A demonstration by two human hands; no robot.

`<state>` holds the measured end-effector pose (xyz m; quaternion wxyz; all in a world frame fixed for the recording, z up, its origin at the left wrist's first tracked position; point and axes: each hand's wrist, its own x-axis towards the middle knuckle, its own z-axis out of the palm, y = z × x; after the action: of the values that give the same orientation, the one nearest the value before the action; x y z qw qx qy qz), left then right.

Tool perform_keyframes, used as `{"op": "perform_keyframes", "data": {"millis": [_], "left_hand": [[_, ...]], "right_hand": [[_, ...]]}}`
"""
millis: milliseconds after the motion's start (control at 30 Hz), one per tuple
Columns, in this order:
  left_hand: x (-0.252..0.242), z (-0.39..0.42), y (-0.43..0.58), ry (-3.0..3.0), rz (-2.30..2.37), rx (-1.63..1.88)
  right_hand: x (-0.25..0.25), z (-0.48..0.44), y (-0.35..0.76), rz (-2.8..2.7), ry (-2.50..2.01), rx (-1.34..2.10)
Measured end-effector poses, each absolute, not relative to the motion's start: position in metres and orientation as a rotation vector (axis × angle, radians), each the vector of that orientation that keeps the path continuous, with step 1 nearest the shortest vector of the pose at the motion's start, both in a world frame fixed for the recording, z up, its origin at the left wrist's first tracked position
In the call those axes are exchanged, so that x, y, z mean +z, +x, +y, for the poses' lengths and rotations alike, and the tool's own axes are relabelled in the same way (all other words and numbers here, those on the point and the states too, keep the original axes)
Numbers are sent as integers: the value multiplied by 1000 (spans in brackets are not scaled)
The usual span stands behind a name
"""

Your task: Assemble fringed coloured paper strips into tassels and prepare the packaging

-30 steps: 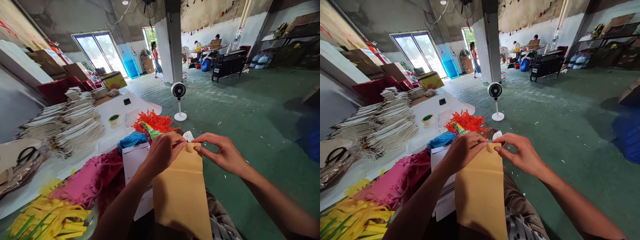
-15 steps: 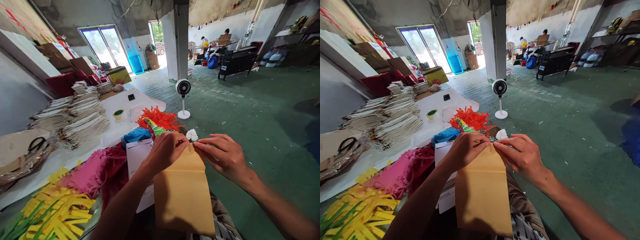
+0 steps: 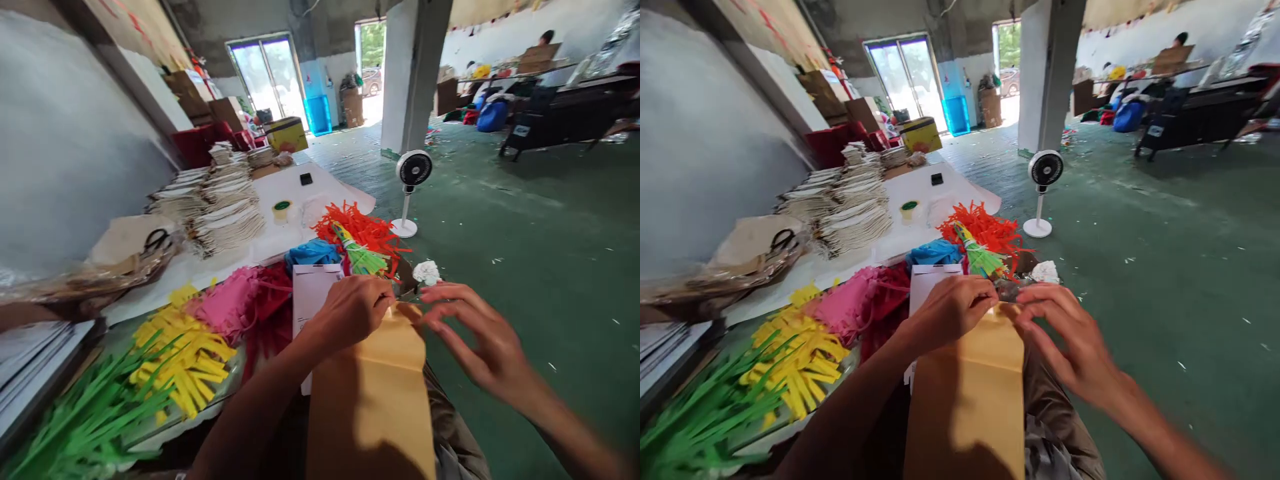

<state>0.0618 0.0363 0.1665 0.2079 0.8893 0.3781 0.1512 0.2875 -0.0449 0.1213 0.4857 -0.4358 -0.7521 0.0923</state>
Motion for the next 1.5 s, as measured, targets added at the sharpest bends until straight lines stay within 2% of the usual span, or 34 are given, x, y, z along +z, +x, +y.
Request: {"op": "perform_keyframes", "data": {"millis": [133, 233, 367, 467, 700, 867, 933, 1033, 1233, 1400, 1500], "left_hand": [[156, 27, 0, 2377, 1297, 258], [147, 41, -47, 2353, 1514, 324], [127, 93, -85, 2190, 1912, 524], [107, 131, -96, 1857, 2082, 515], [76, 147, -103, 1733, 1839, 683], [91, 109, -110, 1419, 1423, 1084], [100, 90, -110, 1304, 1325, 1149], [109, 63, -102, 1157, 1207, 1132], [104, 23, -64, 1065, 1086, 940], [71, -3, -31, 1033, 1125, 834], [50, -15, -20, 994, 1119, 817]], "right_hand": [[111, -33, 275, -1499, -1017, 680], [103, -4, 253, -1396, -976, 915], [89, 53, 200, -1348, -917, 1065], [72, 97, 160, -1439, -886, 1085], [36, 150, 121, -1642, -938, 910], [53, 148, 132, -1882, -894, 788], [67, 141, 140, -1953, -881, 845], [85, 122, 153, -1967, -860, 974], [102, 72, 184, -1987, -889, 991], [86, 35, 208, -2030, -960, 856], [71, 12, 220, -1844, -1023, 725]]}}
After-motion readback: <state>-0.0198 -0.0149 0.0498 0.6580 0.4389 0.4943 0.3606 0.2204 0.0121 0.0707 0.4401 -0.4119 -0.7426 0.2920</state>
